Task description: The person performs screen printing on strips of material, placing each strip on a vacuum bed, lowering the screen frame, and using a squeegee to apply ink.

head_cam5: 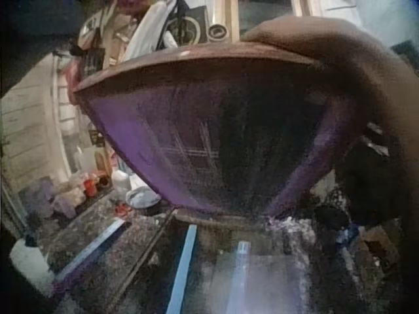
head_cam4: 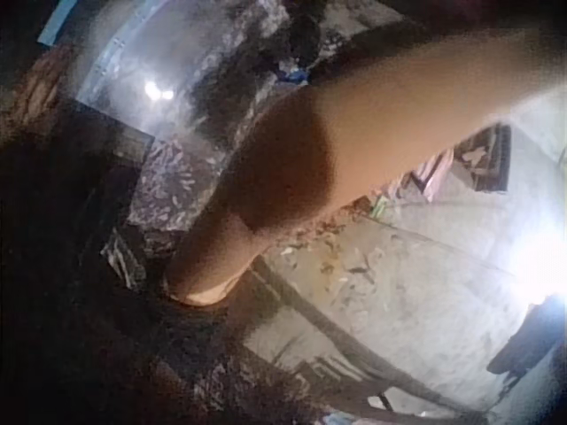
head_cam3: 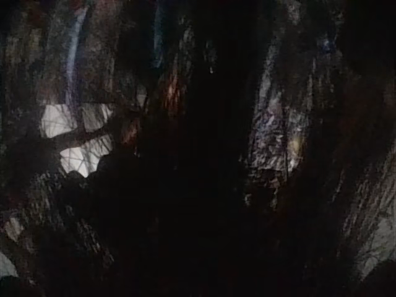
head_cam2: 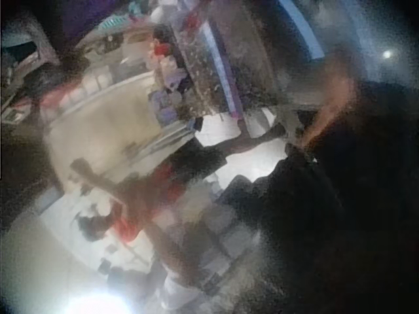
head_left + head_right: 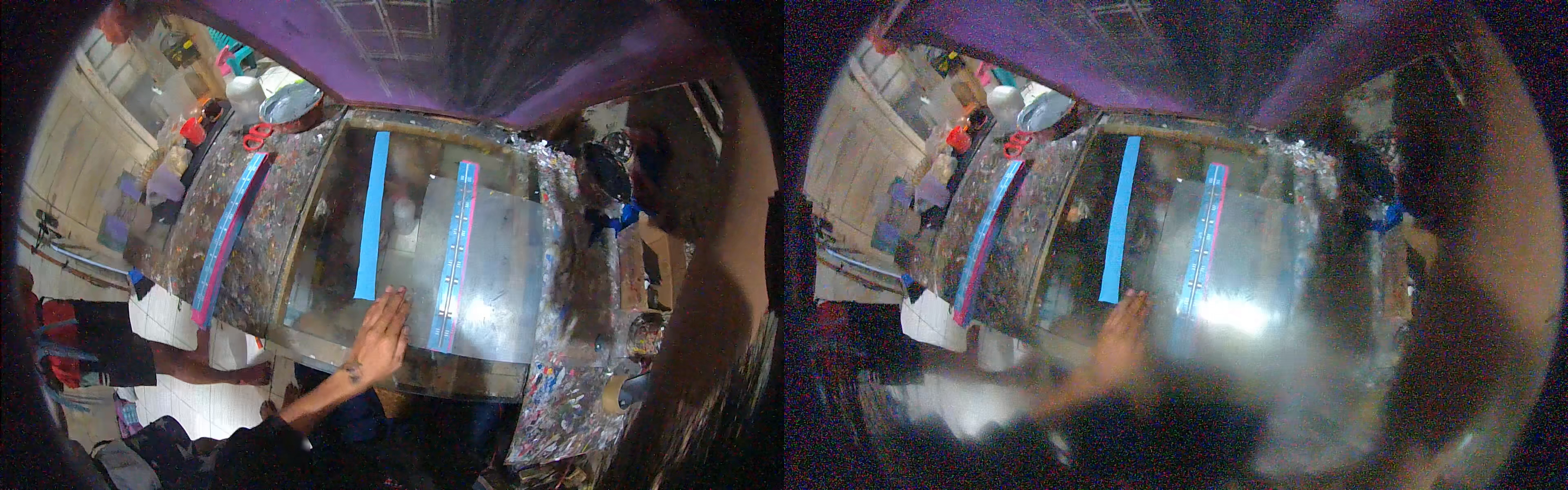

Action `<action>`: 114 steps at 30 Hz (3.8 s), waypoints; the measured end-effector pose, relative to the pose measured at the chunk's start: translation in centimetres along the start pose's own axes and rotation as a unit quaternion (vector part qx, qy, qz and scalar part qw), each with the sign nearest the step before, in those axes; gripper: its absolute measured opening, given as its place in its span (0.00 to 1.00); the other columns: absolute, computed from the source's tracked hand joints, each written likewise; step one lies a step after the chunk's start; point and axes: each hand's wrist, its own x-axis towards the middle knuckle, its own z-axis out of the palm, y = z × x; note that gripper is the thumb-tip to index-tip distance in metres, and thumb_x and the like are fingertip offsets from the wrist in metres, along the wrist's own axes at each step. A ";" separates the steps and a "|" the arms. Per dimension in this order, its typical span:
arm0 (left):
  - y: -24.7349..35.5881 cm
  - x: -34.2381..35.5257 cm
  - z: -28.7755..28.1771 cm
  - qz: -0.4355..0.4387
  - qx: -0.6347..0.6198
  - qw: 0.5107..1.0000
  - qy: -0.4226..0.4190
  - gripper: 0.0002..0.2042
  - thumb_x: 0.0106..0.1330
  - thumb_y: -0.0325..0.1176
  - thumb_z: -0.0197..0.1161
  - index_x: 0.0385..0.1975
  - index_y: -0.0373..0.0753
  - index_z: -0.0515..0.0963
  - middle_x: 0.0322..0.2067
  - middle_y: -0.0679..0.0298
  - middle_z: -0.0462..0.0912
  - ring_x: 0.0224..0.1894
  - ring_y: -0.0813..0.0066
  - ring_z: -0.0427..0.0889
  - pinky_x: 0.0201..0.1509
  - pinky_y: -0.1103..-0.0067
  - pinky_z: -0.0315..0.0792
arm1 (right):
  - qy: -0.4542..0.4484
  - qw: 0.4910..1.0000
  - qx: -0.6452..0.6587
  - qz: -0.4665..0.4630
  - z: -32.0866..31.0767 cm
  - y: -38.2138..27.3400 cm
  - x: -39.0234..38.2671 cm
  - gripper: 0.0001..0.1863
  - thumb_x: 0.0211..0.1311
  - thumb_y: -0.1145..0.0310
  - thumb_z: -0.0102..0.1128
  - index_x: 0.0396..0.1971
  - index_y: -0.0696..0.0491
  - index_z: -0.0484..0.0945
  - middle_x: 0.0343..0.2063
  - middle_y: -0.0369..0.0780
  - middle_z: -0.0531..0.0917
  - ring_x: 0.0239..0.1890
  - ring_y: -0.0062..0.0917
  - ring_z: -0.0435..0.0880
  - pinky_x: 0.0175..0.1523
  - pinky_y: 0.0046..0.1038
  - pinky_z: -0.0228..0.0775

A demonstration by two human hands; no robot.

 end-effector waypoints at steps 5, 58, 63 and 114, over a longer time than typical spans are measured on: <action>10.8 5.2 -0.4 0.006 0.061 0.997 0.050 0.29 0.70 0.36 0.63 0.69 0.30 0.67 0.69 0.36 0.67 0.76 0.41 0.59 0.79 0.55 0.50 | -0.002 1.000 -0.011 -0.001 -0.3 0.6 0.6 0.23 0.76 0.51 0.47 0.41 0.54 0.84 0.33 0.53 0.86 0.40 0.50 0.86 0.47 0.48 0.78; -0.1 -15.0 0.3 -0.393 -0.661 0.639 0.009 0.16 0.80 0.37 0.54 0.54 0.29 0.67 0.42 0.45 0.83 0.40 0.57 0.89 0.45 0.67 0.85 | -0.303 0.899 0.316 -0.001 6.8 -25.6 -31.6 0.16 0.59 0.66 0.61 0.48 0.48 0.76 0.34 0.39 0.79 0.40 0.35 0.85 0.58 0.49 0.68; 1.4 -13.1 -3.4 -0.327 -0.655 0.680 0.041 0.19 0.79 0.32 0.55 0.58 0.28 0.58 0.35 0.44 0.85 0.35 0.57 0.89 0.41 0.69 0.85 | -0.206 0.950 0.215 0.090 3.2 -26.8 -31.2 0.21 0.59 0.57 0.67 0.50 0.51 0.78 0.36 0.39 0.78 0.45 0.32 0.82 0.65 0.57 0.58; 2.6 7.4 -0.1 -0.012 -0.250 0.951 -0.181 0.16 0.76 0.38 0.49 0.54 0.35 0.72 0.41 0.45 0.82 0.44 0.44 0.84 0.46 0.57 0.78 | 0.029 0.997 -0.002 -0.077 1.3 6.0 3.5 0.23 0.68 0.73 0.51 0.62 0.44 0.77 0.41 0.53 0.85 0.43 0.47 0.85 0.49 0.39 0.76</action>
